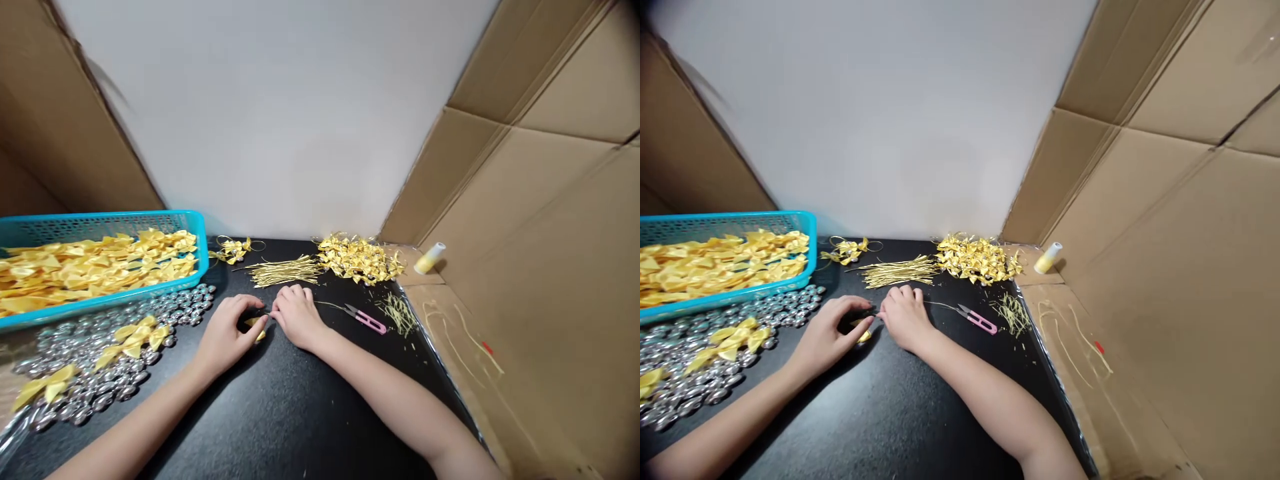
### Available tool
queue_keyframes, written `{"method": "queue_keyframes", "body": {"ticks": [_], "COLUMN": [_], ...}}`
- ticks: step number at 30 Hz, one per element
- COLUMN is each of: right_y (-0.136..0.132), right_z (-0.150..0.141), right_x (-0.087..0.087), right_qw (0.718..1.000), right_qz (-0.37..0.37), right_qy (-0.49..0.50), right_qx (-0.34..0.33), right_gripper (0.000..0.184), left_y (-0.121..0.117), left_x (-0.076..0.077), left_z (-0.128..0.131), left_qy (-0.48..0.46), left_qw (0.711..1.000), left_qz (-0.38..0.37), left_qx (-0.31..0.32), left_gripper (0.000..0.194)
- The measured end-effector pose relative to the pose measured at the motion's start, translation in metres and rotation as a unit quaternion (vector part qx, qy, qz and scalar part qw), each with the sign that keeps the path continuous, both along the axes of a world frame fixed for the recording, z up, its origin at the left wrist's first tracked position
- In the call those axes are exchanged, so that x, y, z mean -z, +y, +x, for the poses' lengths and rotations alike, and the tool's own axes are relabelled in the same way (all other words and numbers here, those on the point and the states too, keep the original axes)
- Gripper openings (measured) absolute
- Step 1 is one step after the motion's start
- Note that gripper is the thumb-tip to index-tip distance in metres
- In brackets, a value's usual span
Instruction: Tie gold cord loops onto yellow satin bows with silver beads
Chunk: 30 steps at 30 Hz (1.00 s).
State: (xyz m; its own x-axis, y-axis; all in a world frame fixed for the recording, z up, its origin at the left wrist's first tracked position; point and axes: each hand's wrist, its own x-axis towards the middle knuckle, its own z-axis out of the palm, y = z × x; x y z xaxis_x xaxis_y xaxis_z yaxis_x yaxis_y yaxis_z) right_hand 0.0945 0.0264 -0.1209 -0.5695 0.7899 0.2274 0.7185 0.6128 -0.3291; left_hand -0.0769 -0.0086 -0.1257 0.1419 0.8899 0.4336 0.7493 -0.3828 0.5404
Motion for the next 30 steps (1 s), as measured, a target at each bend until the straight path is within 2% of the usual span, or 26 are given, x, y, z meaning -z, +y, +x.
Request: {"method": "queue_keyframes", "body": {"ticks": [3,8,11,14,16,17,18,20,22,24,26,30], "right_y": [-0.01,-0.023,-0.029,-0.032,-0.029,-0.027,-0.023,-0.017,-0.013,-0.012,-0.012,-0.014], "right_z": [-0.004,-0.009,-0.011,-0.012,-0.012,-0.011,-0.01,-0.005,0.005,0.023,0.048,0.103], "right_x": [-0.005,-0.019,-0.029,-0.036,-0.041,-0.045,-0.049,-0.061,-0.076,-0.091,-0.103,-0.108], "right_qw": [0.997,0.976,0.957,0.925,0.88,0.846,0.804,0.718,0.65,0.596,0.565,0.554], "right_qz": [-0.006,-0.041,-0.038,-0.082,-0.148,-0.186,-0.225,-0.293,-0.337,-0.351,-0.345,-0.291], "right_qy": [0.074,0.211,0.289,0.37,0.451,0.5,0.55,0.631,0.681,0.722,0.748,0.78], "right_qx": [0.025,0.017,-0.002,0.002,0.007,0.003,-0.006,-0.023,-0.022,-0.027,-0.042,-0.02], "right_gripper": [0.01,0.013,0.015,0.013,0.014,0.016,0.017,0.02,0.02,0.019,0.021,0.024], "left_y": [0.001,-0.002,-0.004,-0.008,-0.009,-0.01,-0.01,-0.009,-0.008,-0.007,-0.009,-0.017], "left_x": [-0.002,-0.002,-0.005,-0.012,-0.017,-0.02,-0.021,-0.023,-0.024,-0.023,-0.023,-0.027], "left_z": [0.001,0.001,0.002,0.008,0.018,0.025,0.033,0.05,0.065,0.076,0.079,0.071], "left_qy": [0.024,-0.001,-0.027,-0.06,-0.091,-0.113,-0.139,-0.211,-0.227,-0.24,-0.256,-0.274], "left_qw": [0.999,0.998,0.996,0.993,0.986,0.978,0.966,0.917,0.887,0.868,0.854,0.837], "left_qz": [0.016,0.015,0.016,-0.013,-0.071,-0.113,-0.162,-0.269,-0.313,-0.336,-0.353,-0.384], "left_qx": [0.044,0.065,0.078,0.099,0.118,0.13,0.145,0.206,0.254,0.277,0.282,0.277], "left_gripper": [0.024,0.022,0.021,0.022,0.022,0.022,0.024,0.028,0.034,0.04,0.043,0.043]}}
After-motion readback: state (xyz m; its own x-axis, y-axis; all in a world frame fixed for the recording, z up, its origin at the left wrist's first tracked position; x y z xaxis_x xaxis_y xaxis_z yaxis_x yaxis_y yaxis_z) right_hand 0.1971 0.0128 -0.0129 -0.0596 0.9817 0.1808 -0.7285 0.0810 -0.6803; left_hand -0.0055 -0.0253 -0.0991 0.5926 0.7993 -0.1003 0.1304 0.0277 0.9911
